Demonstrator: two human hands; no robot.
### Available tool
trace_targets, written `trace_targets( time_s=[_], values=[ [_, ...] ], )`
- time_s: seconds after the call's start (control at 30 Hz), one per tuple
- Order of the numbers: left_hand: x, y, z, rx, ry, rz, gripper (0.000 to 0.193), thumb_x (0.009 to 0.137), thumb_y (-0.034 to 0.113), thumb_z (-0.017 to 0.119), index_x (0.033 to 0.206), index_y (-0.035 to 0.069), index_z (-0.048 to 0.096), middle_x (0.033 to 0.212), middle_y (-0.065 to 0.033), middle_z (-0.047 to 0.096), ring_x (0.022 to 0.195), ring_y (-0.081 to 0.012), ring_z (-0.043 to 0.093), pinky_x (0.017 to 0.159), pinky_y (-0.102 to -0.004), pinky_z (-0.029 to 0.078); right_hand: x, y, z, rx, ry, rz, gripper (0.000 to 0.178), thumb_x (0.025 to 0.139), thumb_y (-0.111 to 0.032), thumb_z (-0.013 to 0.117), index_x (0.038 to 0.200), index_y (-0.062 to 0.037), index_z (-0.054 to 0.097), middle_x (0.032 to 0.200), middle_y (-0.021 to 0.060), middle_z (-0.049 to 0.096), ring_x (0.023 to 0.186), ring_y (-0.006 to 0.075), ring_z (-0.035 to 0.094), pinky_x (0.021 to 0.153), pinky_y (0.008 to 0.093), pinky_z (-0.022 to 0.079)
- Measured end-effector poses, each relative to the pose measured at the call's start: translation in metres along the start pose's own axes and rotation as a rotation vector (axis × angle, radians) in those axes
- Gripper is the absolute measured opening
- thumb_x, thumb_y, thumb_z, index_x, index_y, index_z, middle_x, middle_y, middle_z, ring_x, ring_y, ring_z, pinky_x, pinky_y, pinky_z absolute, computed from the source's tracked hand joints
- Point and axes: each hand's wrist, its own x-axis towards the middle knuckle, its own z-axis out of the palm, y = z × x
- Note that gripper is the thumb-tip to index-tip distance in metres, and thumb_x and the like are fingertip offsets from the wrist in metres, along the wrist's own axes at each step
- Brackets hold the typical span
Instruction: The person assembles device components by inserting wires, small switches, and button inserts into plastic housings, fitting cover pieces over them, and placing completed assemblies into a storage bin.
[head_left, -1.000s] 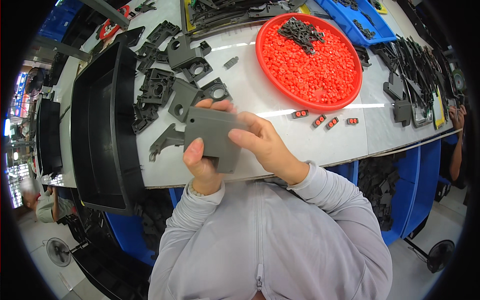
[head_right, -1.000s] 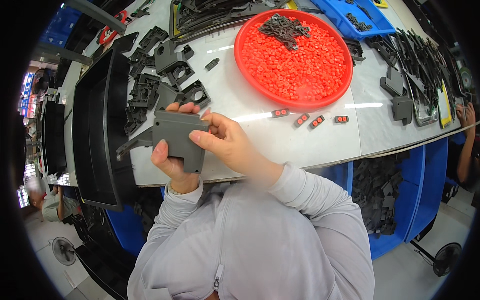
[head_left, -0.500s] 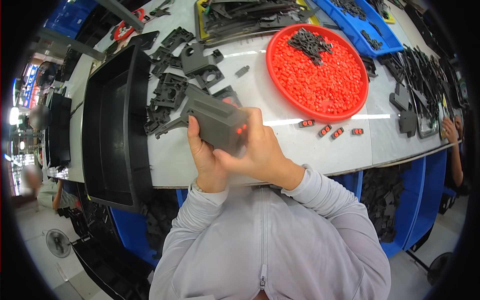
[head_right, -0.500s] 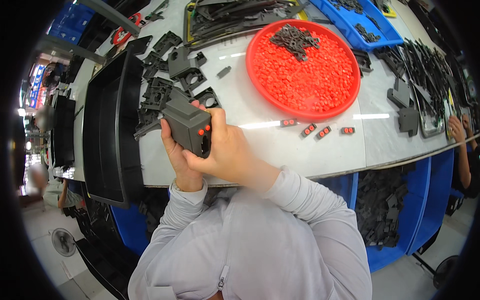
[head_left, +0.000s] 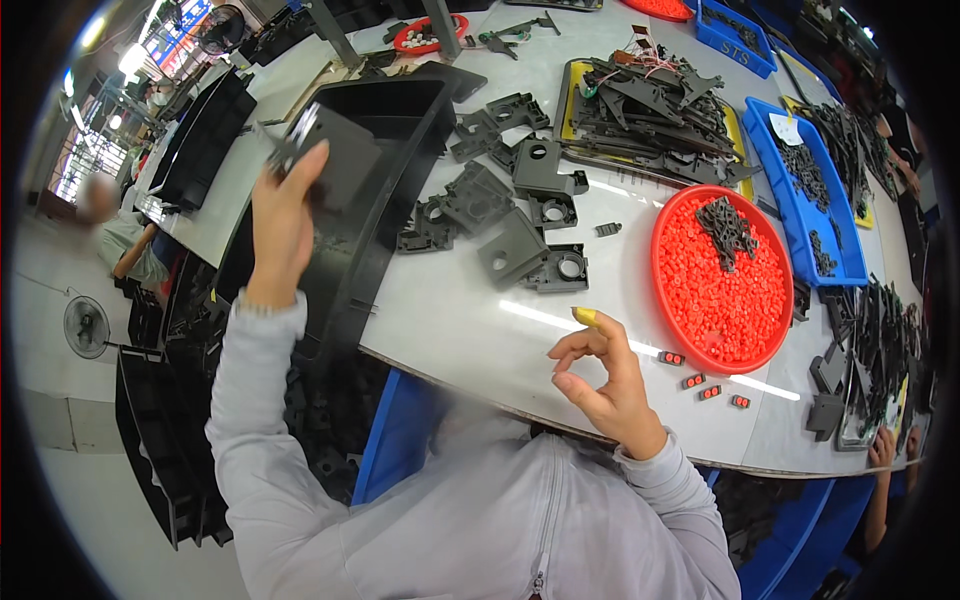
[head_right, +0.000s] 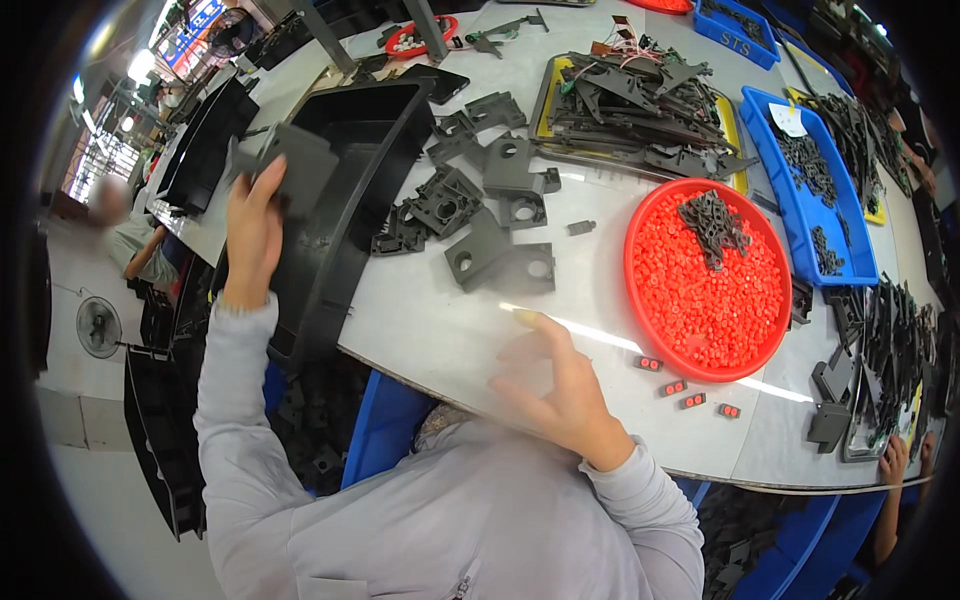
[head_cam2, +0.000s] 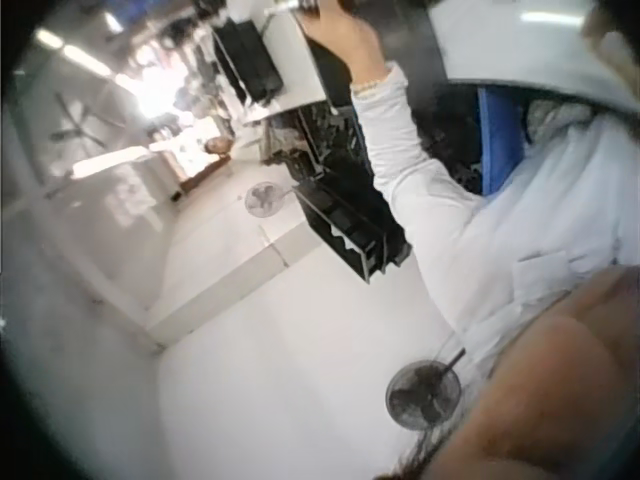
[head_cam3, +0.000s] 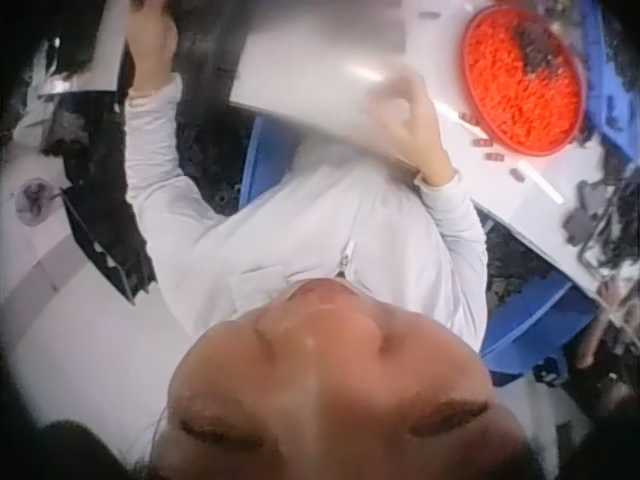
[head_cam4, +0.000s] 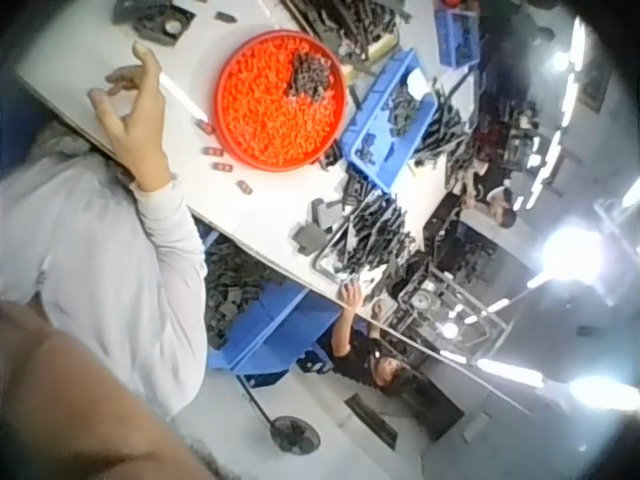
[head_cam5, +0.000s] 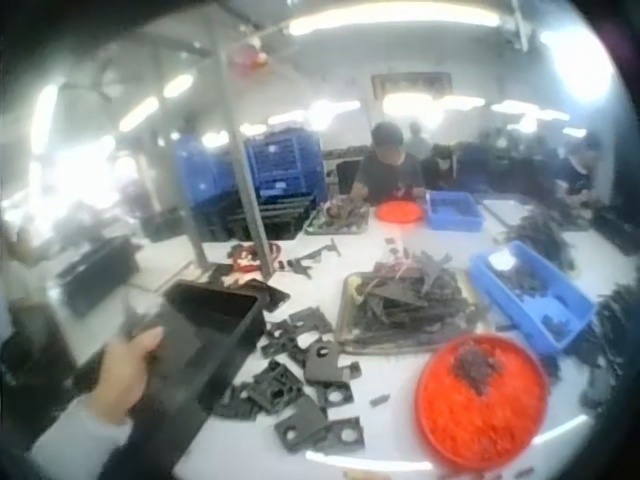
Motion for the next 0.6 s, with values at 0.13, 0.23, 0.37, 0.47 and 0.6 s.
trace_targets(
  time_s=[0.13,0.23,0.37,0.47,0.6],
  values=[
    [0.096,-0.068,-0.019,0.392,0.07,0.056,0.035,0.074,0.022,0.075,0.097,-0.001,0.06,0.083,-0.001,0.06,0.071,-0.0082,0.052,0.067,-0.0217,0.042,-0.006,-0.004,-0.01,-0.149,0.084,-0.044,0.054,0.074,-0.007,0.07,0.122,0.0,0.045,0.084,0.01,0.062,0.075,0.0224,0.062,0.07,0.0307,0.048],
    [0.135,-0.136,-0.028,0.557,0.079,0.051,0.039,0.07,0.026,0.077,0.092,-0.002,0.062,0.077,-0.0014,0.06,0.067,-0.0084,0.052,0.065,-0.0226,0.042,-0.015,-0.013,-0.022,-0.242,0.074,0.007,0.055,0.078,-0.006,0.068,0.125,-0.0012,0.04,0.085,0.0106,0.062,0.071,0.017,0.059,0.075,0.0293,0.044],
    [0.15,-0.169,0.01,0.625,0.033,0.065,0.043,0.069,0.032,0.077,0.09,-0.003,0.063,0.077,-0.0068,0.064,0.067,-0.0108,0.057,0.063,-0.0246,0.043,-0.028,-0.023,-0.05,-0.375,0.207,0.016,0.048,0.074,-0.003,0.068,0.117,0.0009,0.049,0.083,0.0097,0.062,0.074,0.0211,0.062,0.068,0.0295,0.048],
    [0.162,-0.188,0.001,0.769,0.064,0.148,0.05,0.07,0.038,0.072,0.094,-0.004,0.062,0.074,-0.0097,0.063,0.064,-0.0161,0.058,0.062,-0.0255,0.044,-0.034,-0.035,-0.076,-0.439,0.234,0.09,0.041,0.075,-0.003,0.068,0.113,0.0017,0.052,0.077,0.0086,0.061,0.07,0.0177,0.061,0.066,0.0291,0.049],
    [0.166,-0.195,-0.007,0.878,-0.139,0.095,0.051,0.072,0.032,0.07,0.105,-0.005,0.059,0.065,-0.0033,0.054,0.06,-0.0144,0.052,0.06,-0.0266,0.043,-0.009,-0.053,-0.117,-0.623,0.183,0.131,0.031,0.078,-0.005,0.066,0.106,0.0019,0.056,0.076,0.009,0.062,0.068,0.0172,0.061,0.065,0.0283,0.049]
  ],
)
